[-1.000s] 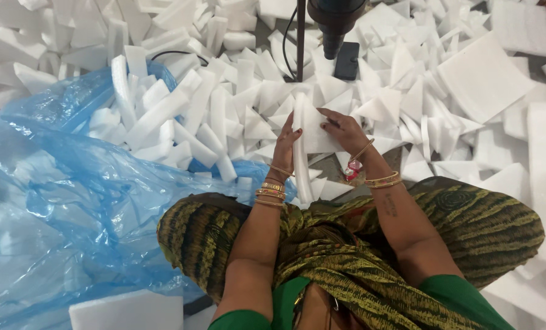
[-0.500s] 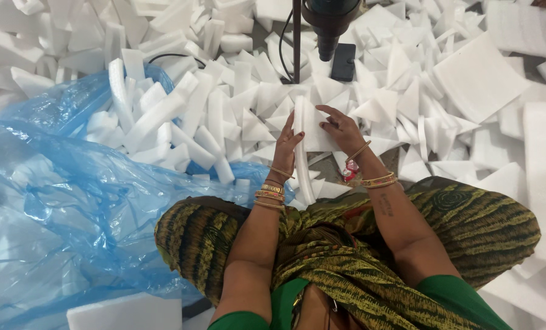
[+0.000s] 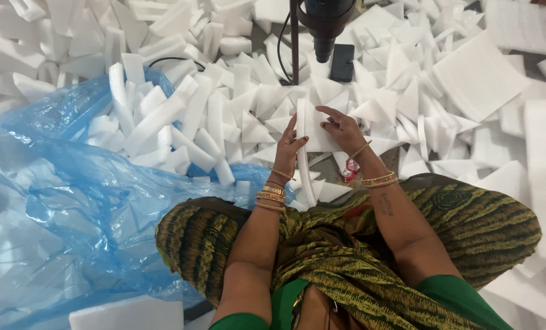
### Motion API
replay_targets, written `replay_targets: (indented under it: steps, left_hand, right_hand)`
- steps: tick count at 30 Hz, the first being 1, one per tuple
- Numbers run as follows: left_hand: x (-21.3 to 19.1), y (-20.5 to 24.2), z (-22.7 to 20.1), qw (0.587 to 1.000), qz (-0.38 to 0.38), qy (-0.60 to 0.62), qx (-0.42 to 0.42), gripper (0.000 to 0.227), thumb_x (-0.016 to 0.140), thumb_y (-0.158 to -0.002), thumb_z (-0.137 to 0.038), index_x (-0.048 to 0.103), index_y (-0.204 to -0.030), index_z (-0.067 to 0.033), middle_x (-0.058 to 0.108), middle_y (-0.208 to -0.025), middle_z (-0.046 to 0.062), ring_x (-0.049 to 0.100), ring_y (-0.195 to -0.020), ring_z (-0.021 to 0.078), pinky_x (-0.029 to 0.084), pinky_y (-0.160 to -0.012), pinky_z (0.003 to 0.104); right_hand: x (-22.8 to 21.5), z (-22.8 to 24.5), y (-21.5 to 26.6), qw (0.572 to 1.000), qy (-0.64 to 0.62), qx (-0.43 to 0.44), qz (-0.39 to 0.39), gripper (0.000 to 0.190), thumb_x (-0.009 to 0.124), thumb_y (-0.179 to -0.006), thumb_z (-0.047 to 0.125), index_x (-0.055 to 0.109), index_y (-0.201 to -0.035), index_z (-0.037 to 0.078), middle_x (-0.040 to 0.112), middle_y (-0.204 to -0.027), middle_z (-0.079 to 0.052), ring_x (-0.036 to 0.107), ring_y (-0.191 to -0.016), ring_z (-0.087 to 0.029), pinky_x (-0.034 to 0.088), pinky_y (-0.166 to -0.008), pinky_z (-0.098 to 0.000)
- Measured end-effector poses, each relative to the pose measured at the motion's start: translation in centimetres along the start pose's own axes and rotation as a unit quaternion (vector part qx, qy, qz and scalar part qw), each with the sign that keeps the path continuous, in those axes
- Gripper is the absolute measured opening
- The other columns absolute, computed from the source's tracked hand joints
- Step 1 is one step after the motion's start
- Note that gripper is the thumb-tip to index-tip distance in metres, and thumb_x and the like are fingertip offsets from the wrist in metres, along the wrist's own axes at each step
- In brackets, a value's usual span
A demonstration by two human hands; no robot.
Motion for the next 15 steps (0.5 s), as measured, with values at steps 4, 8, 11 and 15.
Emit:
replay_targets:
  steps: [4, 8, 11, 15]
  left_hand:
    - [0.0, -0.2, 0.4, 1.000, -0.001, -0.007, -0.004, 0.078, 0.064, -0.093, -0.004, 0.033, -0.163, -0.0198, 0.064, -0.127, 0.011, 0.061, -0.108, 0.0146, 0.051, -0.096, 0.031]
    - [0.5, -0.3, 0.2, 0.999, -0.001, 0.035, 0.000, 0.070, 0.059, -0.099, -0.011, 0.033, -0.164, -0.0130, 0.059, -0.138, 0.014, 0.058, -0.119, 0.0178, 0.049, -0.101, 0.033]
    - [1.7, -0.1, -1.0, 0.998, 0.024, 0.041, 0.039, 0.059, 0.048, -0.110, -0.023, 0.031, -0.163, -0.0044, 0.047, -0.157, 0.013, 0.051, -0.135, 0.0186, 0.043, -0.111, 0.031]
    - [3.1, 0.1, -3.6, 0.940, 0.047, -0.254, 0.222, 0.058, 0.036, -0.114, -0.032, 0.028, -0.163, -0.0023, 0.043, -0.159, 0.018, 0.050, -0.141, 0.0261, 0.042, -0.117, 0.032]
  right_hand:
    - [-0.1, 0.1, 0.0, 1.000, -0.019, 0.017, 0.010, 0.046, 0.070, -0.095, 0.011, 0.065, -0.140, 0.022, 0.063, -0.092, -0.005, 0.055, -0.083, -0.013, 0.052, -0.077, -0.0286]
    - [-0.1, -0.3, -0.1, 0.999, -0.041, -0.008, 0.001, 0.044, 0.069, -0.096, 0.009, 0.065, -0.139, 0.019, 0.066, -0.097, 0.001, 0.057, -0.088, -0.008, 0.051, -0.080, -0.0246]
    - [-0.7, -0.9, -0.3, 0.992, -0.121, 0.038, 0.002, 0.043, 0.067, -0.097, 0.009, 0.067, -0.139, 0.017, 0.064, -0.094, 0.002, 0.054, -0.084, -0.007, 0.049, -0.076, -0.0228]
    - [-1.3, -0.8, -1.4, 0.980, -0.198, 0.035, 0.003, 0.046, 0.066, -0.097, 0.005, 0.065, -0.142, 0.010, 0.062, -0.090, 0.003, 0.053, -0.081, -0.006, 0.047, -0.073, -0.0227]
Point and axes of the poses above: each hand's wrist, its own y-axis away from the middle knuckle, its own x-axis out of the palm, z = x × y, the point moved 1 cm from there along -y, towards the middle knuckle
